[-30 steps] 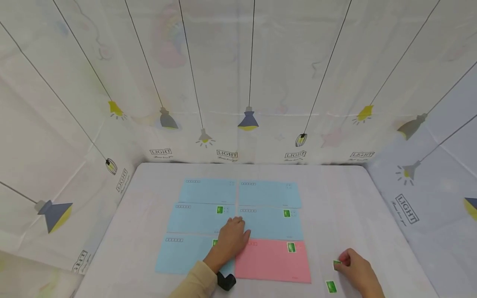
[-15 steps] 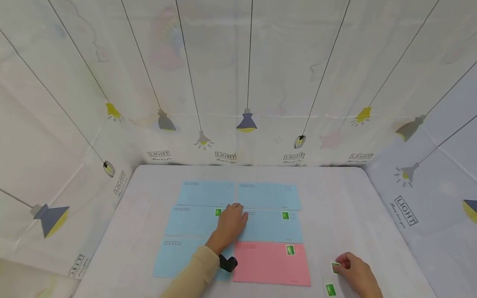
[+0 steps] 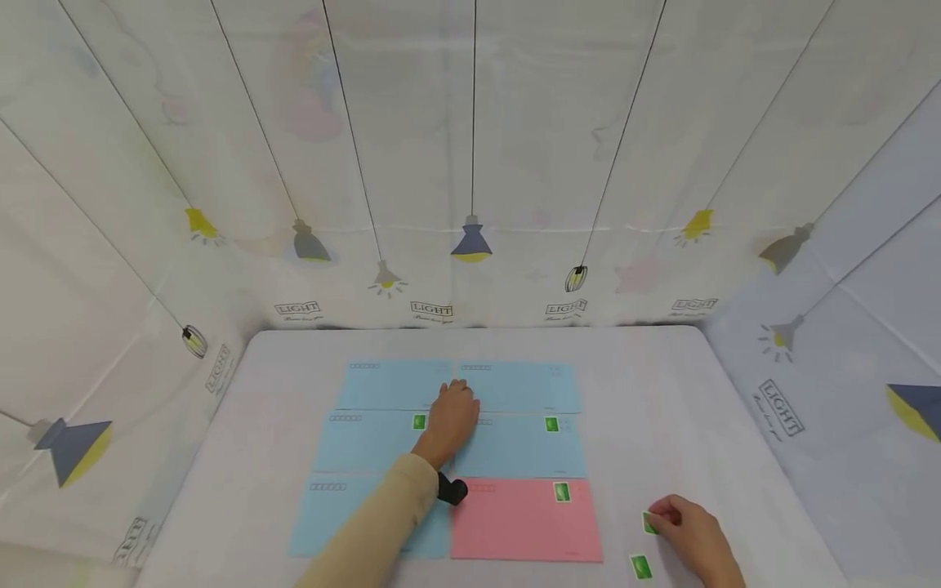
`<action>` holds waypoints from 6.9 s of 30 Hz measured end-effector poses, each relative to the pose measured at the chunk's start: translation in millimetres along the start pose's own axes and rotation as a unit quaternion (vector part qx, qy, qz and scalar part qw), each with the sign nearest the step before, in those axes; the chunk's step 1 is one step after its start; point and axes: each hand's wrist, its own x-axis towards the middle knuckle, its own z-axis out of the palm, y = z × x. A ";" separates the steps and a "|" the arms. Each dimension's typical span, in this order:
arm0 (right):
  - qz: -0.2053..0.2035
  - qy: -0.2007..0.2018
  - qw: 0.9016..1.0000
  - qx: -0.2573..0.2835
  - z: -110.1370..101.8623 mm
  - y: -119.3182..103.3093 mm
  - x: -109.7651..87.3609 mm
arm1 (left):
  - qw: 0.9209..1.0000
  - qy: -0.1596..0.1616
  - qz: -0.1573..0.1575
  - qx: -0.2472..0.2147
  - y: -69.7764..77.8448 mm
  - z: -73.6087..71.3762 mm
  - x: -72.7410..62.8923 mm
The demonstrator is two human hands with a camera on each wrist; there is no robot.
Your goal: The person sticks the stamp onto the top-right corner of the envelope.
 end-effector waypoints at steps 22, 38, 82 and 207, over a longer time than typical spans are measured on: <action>-0.094 0.015 0.979 0.179 -18.6 -62.6 46.5 | 0.999 -0.005 -0.010 -0.033 3.9 3.7 0.1; -0.108 0.019 0.969 0.221 -10.0 -120.1 122.6 | 0.998 -0.034 -0.023 -0.054 4.2 1.7 1.5; -0.099 0.132 0.986 0.036 34.0 -188.0 191.2 | 0.997 0.014 -0.038 -0.072 2.4 5.3 0.1; -0.038 -0.082 0.996 -0.026 27.1 -6.6 -23.8 | 0.930 0.052 -0.235 -0.278 -196.7 41.0 -78.7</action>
